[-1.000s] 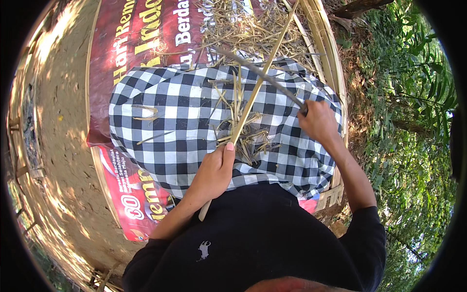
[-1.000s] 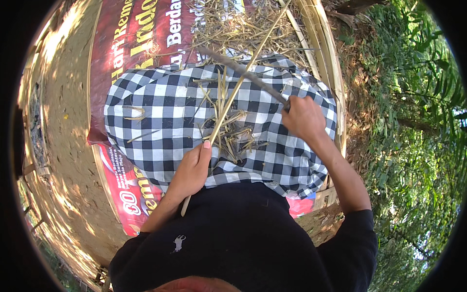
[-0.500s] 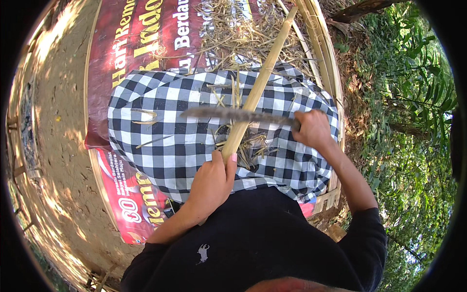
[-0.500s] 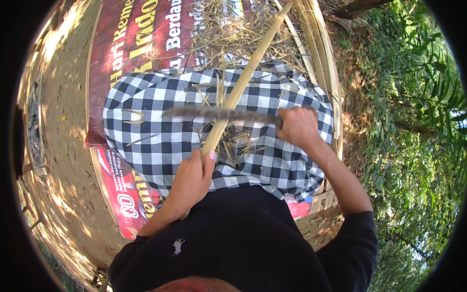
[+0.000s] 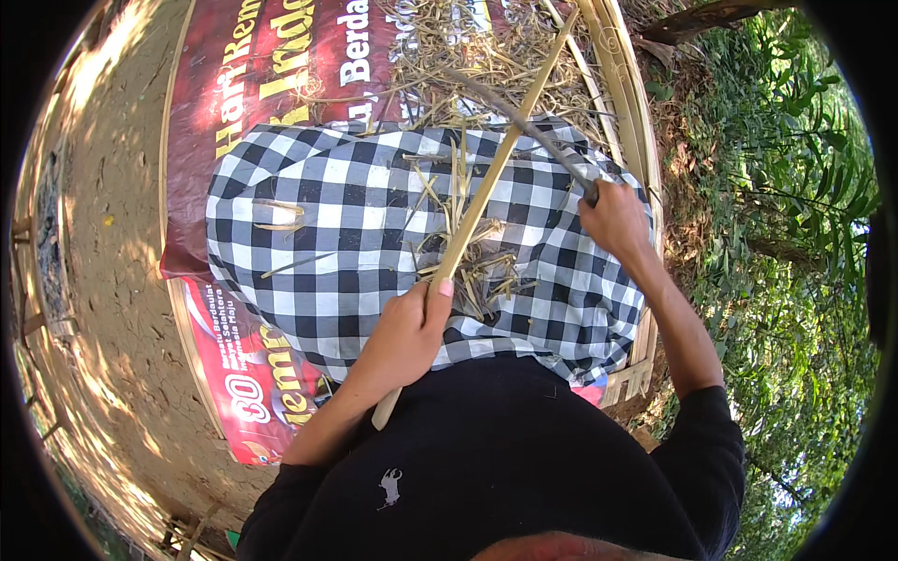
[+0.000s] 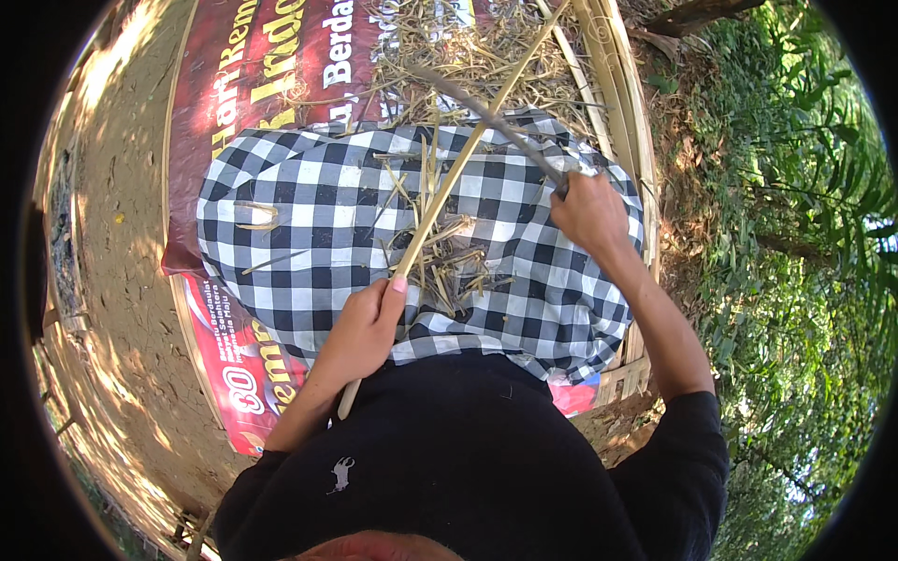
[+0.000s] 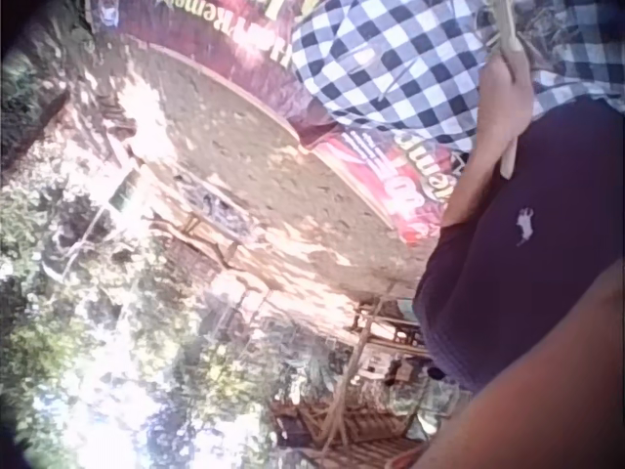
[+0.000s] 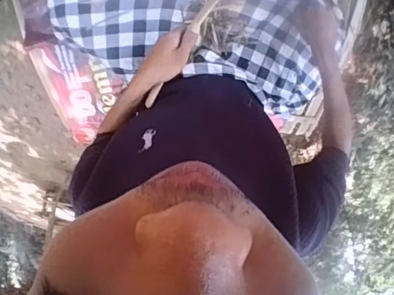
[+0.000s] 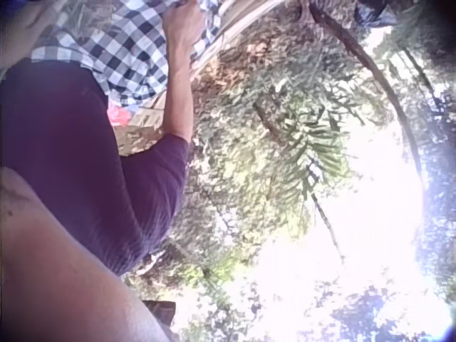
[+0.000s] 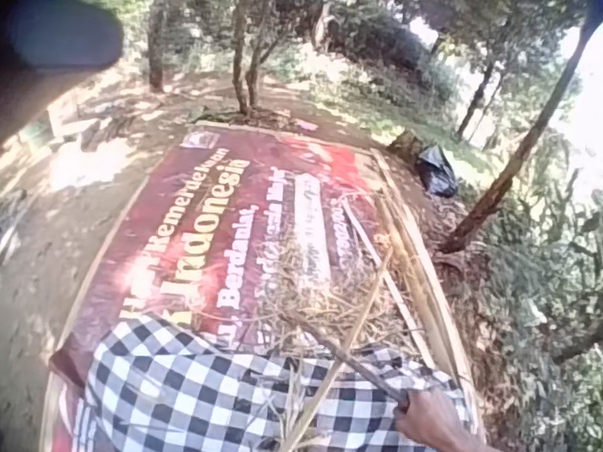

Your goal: The person scrapes a bamboo strip with a machete, thinning and smoothing the surface while holding the wood against their lap.

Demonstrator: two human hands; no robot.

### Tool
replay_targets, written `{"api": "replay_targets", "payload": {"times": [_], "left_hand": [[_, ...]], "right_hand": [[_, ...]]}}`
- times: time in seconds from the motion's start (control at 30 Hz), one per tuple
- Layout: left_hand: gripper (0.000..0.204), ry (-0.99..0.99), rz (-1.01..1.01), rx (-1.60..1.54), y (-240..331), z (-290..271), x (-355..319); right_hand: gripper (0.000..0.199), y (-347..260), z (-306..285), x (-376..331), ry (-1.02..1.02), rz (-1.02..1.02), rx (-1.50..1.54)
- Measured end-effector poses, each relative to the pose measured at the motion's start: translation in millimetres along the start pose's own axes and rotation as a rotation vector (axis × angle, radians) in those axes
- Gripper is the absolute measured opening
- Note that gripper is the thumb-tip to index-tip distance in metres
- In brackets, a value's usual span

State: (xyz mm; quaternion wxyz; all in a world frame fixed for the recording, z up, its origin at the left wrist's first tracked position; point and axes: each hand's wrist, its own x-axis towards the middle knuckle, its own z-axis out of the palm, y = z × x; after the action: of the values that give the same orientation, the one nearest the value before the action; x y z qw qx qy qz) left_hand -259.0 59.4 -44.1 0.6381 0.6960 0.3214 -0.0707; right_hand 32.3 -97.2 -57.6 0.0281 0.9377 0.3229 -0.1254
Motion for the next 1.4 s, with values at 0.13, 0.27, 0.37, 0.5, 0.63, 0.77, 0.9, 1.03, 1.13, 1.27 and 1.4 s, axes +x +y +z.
{"api": "replay_targets", "payload": {"times": [0.13,0.27,0.37,0.5,0.63,0.77,0.9,1.03,1.13,1.27,1.4], "left_hand": [[0.054,-0.158,-0.191,-0.276,-18.9,-8.5,5.7],[0.046,-0.264,-0.255,-0.633,-11.1,-9.1,-0.4],[0.047,-0.256,-0.290,-0.632,-7.2,-7.9,5.2],[0.048,-0.244,-0.287,-0.608,-11.5,-7.3,-1.8],[0.049,-0.294,-0.310,-0.653,-14.3,-12.7,3.2],[0.050,-0.336,-0.351,-0.700,-18.2,-12.4,4.7],[0.051,-0.402,-0.370,-0.751,-19.5,-15.0,3.3],[0.051,-0.449,-0.398,-0.839,-16.7,-20.1,6.8],[0.051,-0.465,-0.407,-0.854,-19.6,-21.4,3.8],[0.052,-0.386,-0.329,-0.652,-22.1,-14.2,5.8],[0.053,-0.436,-0.395,-0.741,-19.0,-16.5,0.3]], "right_hand": [[0.016,-34.3,6.4,-54.7,0.010,-0.530,-0.013],[0.024,-7.6,4.1,10.7,0.088,-0.007,0.040],[0.021,-19.6,-6.5,-10.1,-0.034,-0.114,-0.002],[0.017,-20.6,3.8,-32.8,-0.062,-0.409,-0.060],[0.022,14.3,-7.8,20.6,0.031,0.008,-0.027],[0.018,-26.3,-9.4,-34.6,-0.174,-0.252,-0.056],[0.020,16.3,7.7,-0.3,-0.032,-0.157,0.006],[0.021,-8.0,-12.7,-9.2,-0.099,-0.068,-0.056],[0.016,-20.7,-11.1,-44.5,-0.138,-0.431,-0.068],[0.022,18.3,-9.1,21.1,0.068,0.042,-0.038],[0.024,-10.8,-8.5,-25.2,-0.115,-0.050,-0.018]]}}
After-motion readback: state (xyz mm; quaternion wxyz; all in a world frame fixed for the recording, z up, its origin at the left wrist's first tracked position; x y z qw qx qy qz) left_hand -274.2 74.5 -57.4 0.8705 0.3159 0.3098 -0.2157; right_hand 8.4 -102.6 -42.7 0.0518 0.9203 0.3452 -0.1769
